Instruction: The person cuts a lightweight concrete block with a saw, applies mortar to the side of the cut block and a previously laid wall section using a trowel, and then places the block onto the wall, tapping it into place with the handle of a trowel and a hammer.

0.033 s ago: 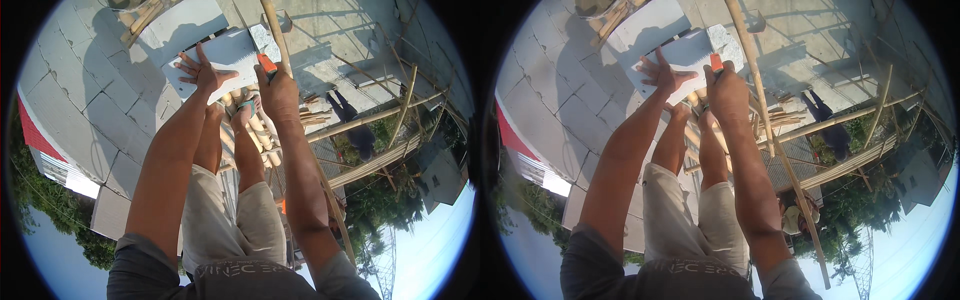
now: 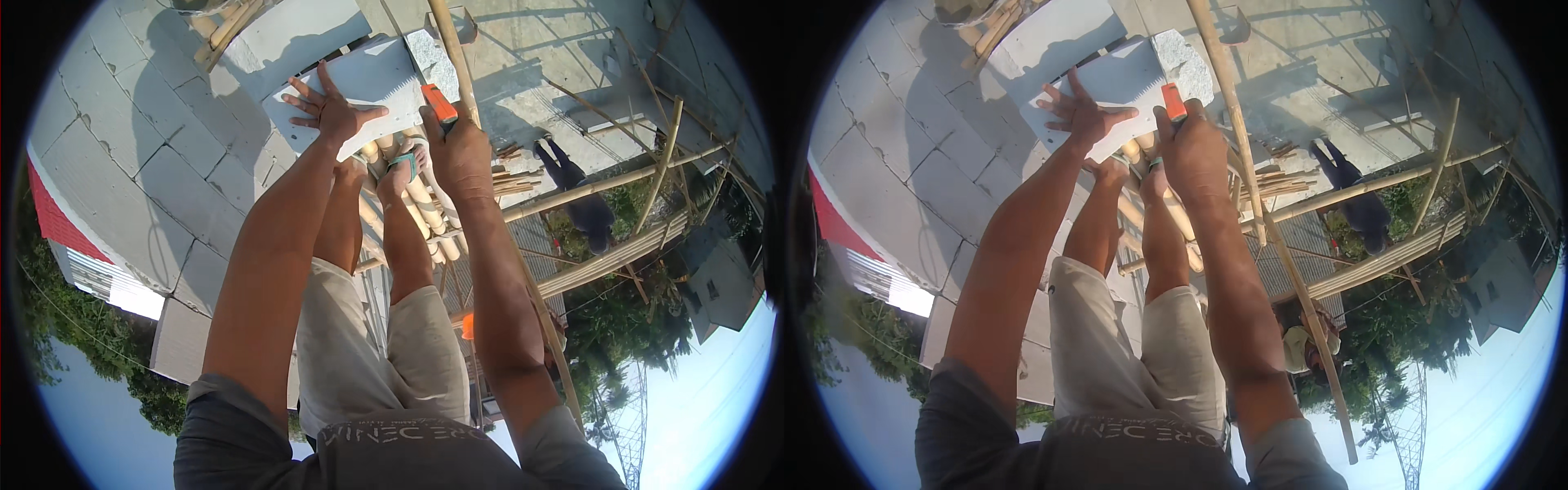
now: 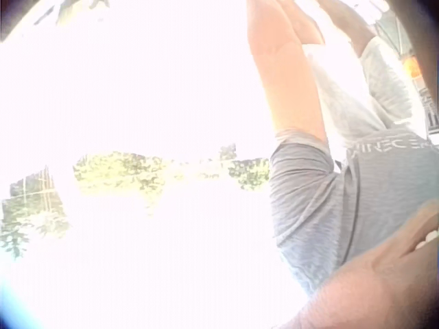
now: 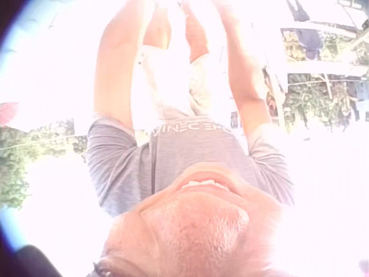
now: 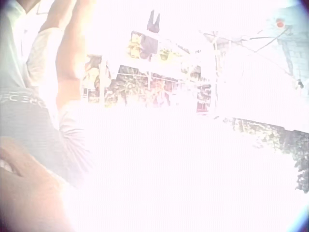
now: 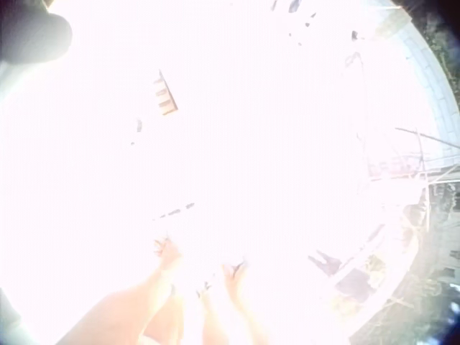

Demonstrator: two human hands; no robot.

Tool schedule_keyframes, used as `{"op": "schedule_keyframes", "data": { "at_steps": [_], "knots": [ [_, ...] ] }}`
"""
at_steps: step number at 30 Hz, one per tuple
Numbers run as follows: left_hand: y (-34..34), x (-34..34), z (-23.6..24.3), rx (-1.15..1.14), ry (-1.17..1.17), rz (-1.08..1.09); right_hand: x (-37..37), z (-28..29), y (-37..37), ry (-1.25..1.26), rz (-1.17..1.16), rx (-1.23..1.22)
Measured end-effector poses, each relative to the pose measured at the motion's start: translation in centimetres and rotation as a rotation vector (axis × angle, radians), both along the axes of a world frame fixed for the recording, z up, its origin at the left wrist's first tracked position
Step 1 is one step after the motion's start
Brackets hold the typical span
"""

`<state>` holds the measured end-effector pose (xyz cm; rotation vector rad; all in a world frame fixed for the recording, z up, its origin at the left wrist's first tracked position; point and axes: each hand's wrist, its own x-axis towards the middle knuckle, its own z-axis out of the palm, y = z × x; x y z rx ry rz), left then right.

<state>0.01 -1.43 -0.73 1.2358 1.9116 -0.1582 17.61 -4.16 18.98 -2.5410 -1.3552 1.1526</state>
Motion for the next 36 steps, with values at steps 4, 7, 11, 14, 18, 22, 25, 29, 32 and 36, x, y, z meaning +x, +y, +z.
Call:
{"op": "schedule_keyframes", "data": {
  "at_steps": [4,7,11,14,18,22,25,29,32,36],
  "knots": [
    [0.3,-1.2,0.1,-0.034,0.100,-0.011,1.0,10.1,-13.3,0.149,-0.097,0.032],
    [0.4,-0.4,0.6,-0.026,0.061,-0.032,1.4,14.6,-15.9,0.162,-0.150,-0.122],
    [-0.3,0.6,0.3,0.043,0.048,-0.032,0.4,3.3,-10.2,0.032,-0.096,-0.068],
    [-0.2,-0.4,-0.6,0.067,-0.078,0.013,-1.3,-0.4,-0.9,-0.013,-0.041,-0.081],
    [0.5,-1.4,0.3,-0.061,0.089,-0.003,0.2,4.7,-5.7,0.093,-0.029,-0.167],
    [0.2,-0.6,0.9,-0.029,0.061,0.030,1.3,11.5,-14.6,0.128,-0.099,-0.083],
    [0.9,-0.2,1.1,0.008,0.051,0.010,0.1,7.1,-11.5,0.078,-0.088,-0.014],
    [0.3,2.0,0.7,-0.022,0.043,-0.013,0.3,-3.4,3.1,-0.064,0.026,0.013],
    [-0.5,0.6,0.8,-0.008,0.047,-0.003,1.3,-2.1,0.5,0.035,0.101,0.030],
    [-0.1,-0.7,0.9,0.016,0.067,-0.001,0.8,11.0,-12.3,0.094,-0.073,0.001]
  ]
}}
